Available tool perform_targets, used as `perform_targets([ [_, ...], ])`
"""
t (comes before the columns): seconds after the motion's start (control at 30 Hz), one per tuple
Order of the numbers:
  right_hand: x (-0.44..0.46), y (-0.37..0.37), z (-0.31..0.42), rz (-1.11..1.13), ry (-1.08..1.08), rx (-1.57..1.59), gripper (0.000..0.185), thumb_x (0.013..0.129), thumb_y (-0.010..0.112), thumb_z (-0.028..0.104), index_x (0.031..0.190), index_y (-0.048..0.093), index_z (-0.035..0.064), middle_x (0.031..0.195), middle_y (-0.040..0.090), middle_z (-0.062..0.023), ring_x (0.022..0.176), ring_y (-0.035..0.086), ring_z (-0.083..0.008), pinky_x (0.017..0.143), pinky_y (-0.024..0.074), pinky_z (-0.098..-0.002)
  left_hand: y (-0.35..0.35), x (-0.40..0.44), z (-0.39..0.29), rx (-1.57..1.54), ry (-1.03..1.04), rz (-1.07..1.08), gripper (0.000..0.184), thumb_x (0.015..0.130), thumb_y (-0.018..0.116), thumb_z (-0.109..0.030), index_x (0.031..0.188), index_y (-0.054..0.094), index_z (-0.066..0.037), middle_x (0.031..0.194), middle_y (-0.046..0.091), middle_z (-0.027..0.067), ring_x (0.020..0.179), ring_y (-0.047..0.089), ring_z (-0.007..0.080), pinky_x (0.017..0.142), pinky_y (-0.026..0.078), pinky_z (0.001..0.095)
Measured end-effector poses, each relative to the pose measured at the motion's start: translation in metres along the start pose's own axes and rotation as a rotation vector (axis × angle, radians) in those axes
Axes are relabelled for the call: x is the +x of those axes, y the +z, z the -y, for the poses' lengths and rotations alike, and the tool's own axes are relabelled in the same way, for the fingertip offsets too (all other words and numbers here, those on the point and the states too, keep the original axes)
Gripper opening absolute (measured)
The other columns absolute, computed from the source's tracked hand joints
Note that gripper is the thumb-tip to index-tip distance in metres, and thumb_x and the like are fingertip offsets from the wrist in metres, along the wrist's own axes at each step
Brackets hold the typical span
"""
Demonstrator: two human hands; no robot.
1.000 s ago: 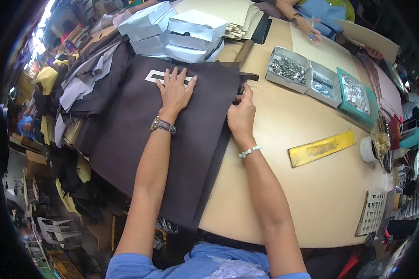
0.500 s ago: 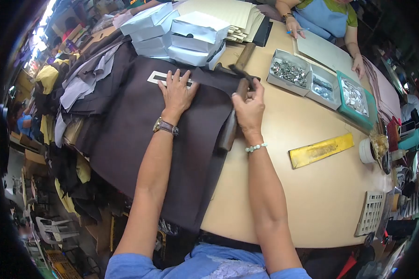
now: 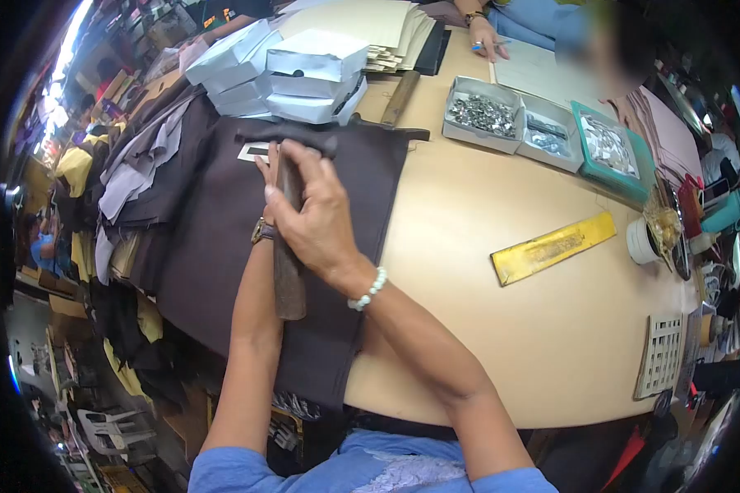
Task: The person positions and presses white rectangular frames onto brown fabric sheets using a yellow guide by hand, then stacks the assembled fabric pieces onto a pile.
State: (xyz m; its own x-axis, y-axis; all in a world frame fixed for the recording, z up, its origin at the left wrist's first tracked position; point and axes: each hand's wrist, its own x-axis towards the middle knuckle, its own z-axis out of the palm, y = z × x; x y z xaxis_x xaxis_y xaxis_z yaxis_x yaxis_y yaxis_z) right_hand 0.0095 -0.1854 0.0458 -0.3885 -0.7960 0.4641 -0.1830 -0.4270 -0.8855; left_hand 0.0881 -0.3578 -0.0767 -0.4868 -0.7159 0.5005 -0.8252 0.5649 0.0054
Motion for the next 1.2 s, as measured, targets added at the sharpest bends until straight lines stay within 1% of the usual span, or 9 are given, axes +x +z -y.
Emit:
perform_targets([
  [0.13, -0.011, 0.006, -0.043, -0.040, 0.137, -0.167, 0.042, 0.083, 0.060, 0.023, 0.123, 0.055, 0.0118, 0.101, 0.054, -0.0195, 0.092, 0.059, -0.0373, 0.081, 0.0476, -0.0424, -0.028, 0.009, -0.016, -0.052, -0.095, 0.062, 0.052, 0.085, 0.057, -0.038, 0.131, 0.051, -0.014, 0.141, 0.040, 0.0157, 0.135, 0.028, 0.0375, 0.104, 0.012, 0.0688],
  [0.23, -0.005, -0.011, -0.050, -0.109, 0.181, -0.364, 0.041, 0.084, 0.059, 0.028, 0.122, 0.056, 0.0147, 0.101, 0.052, -0.0185, 0.091, 0.059, -0.0382, 0.080, 0.0477, -0.0431, -0.039, 0.013, -0.025, -0.114, -0.180, 0.056, 0.056, 0.085, 0.055, -0.050, 0.129, 0.055, -0.016, 0.140, 0.042, 0.0157, 0.135, 0.028, 0.0383, 0.103, 0.013, 0.0702],
  [0.5, -0.008, -0.023, -0.038, -0.150, -0.057, -0.801, 0.060, 0.081, 0.065, 0.033, 0.132, 0.048, 0.0092, 0.140, 0.027, -0.0262, 0.131, 0.025, -0.0448, 0.104, 0.0240, -0.0587, -0.042, 0.014, -0.029, -0.117, -0.214, 0.064, 0.059, 0.087, 0.049, -0.054, 0.128, 0.055, -0.012, 0.139, 0.043, 0.0176, 0.135, 0.028, 0.0388, 0.105, 0.013, 0.0673],
  [0.8, -0.184, -0.132, 0.006, 0.478, 0.013, -1.099, 0.065, 0.081, 0.061, 0.046, 0.134, 0.046, 0.0117, 0.148, 0.025, -0.0197, 0.135, 0.023, -0.0429, 0.103, 0.0218, -0.0658, -0.024, 0.023, -0.008, 0.128, -0.056, 0.076, 0.052, 0.092, 0.041, -0.053, 0.129, 0.053, -0.020, 0.136, 0.050, 0.0088, 0.129, 0.041, 0.0305, 0.099, 0.031, 0.0568],
  [0.87, -0.222, -0.167, 0.034, 0.375, 0.189, -1.151, 0.066, 0.082, 0.058, 0.048, 0.136, 0.044, 0.0128, 0.148, 0.026, -0.0184, 0.135, 0.025, -0.0420, 0.103, 0.0206, -0.0657, 0.002, 0.030, 0.029, 0.370, 0.308, 0.067, 0.051, 0.093, 0.038, -0.052, 0.131, 0.052, -0.019, 0.135, 0.051, 0.0101, 0.127, 0.042, 0.0326, 0.103, 0.032, 0.0492],
  [0.9, -0.240, -0.183, 0.048, 0.325, 0.265, -1.171, 0.066, 0.083, 0.056, 0.049, 0.137, 0.043, 0.0134, 0.148, 0.027, -0.0178, 0.135, 0.026, -0.0416, 0.103, 0.0200, -0.0657, 0.019, 0.032, 0.035, 0.244, 0.141, 0.018, 0.045, 0.095, 0.040, -0.043, 0.130, 0.053, -0.018, 0.133, 0.052, 0.0113, 0.126, 0.043, 0.0333, 0.104, 0.034, 0.0461],
  [0.97, -0.276, -0.214, 0.069, 0.113, 0.464, -1.337, 0.066, 0.085, 0.053, 0.048, 0.139, 0.040, 0.0117, 0.148, 0.027, -0.0199, 0.137, 0.023, -0.0406, 0.105, 0.0160, -0.0647, 0.025, 0.042, 0.056, 0.492, 0.381, 0.104, 0.040, 0.097, 0.038, -0.026, 0.135, 0.045, -0.018, 0.138, 0.046, 0.0127, 0.126, 0.043, 0.0322, 0.106, 0.033, 0.0465],
  [1.1, -0.361, -0.301, 0.076, -0.573, 0.536, -1.533, 0.064, 0.090, 0.048, 0.041, 0.140, 0.036, 0.0035, 0.147, 0.026, -0.0244, 0.137, 0.021, -0.0426, 0.106, 0.0124, -0.0644, 0.007, 0.037, 0.034, 0.392, 0.101, 0.255, 0.047, 0.096, 0.031, -0.038, 0.141, 0.036, -0.028, 0.144, 0.040, 0.0010, 0.133, 0.035, 0.0259, 0.106, 0.028, 0.0575],
  [1.2, -0.414, -0.366, 0.063, -0.873, 0.703, -1.596, 0.053, 0.095, 0.042, 0.028, 0.142, 0.033, 0.0039, 0.149, 0.024, -0.0219, 0.138, 0.021, -0.0392, 0.108, 0.0171, -0.0603, 0.023, 0.042, 0.060, 0.444, 0.219, 0.221, 0.046, 0.096, 0.034, -0.028, 0.142, 0.034, -0.029, 0.148, 0.034, 0.0052, 0.135, 0.031, 0.0304, 0.104, 0.027, 0.0624],
])
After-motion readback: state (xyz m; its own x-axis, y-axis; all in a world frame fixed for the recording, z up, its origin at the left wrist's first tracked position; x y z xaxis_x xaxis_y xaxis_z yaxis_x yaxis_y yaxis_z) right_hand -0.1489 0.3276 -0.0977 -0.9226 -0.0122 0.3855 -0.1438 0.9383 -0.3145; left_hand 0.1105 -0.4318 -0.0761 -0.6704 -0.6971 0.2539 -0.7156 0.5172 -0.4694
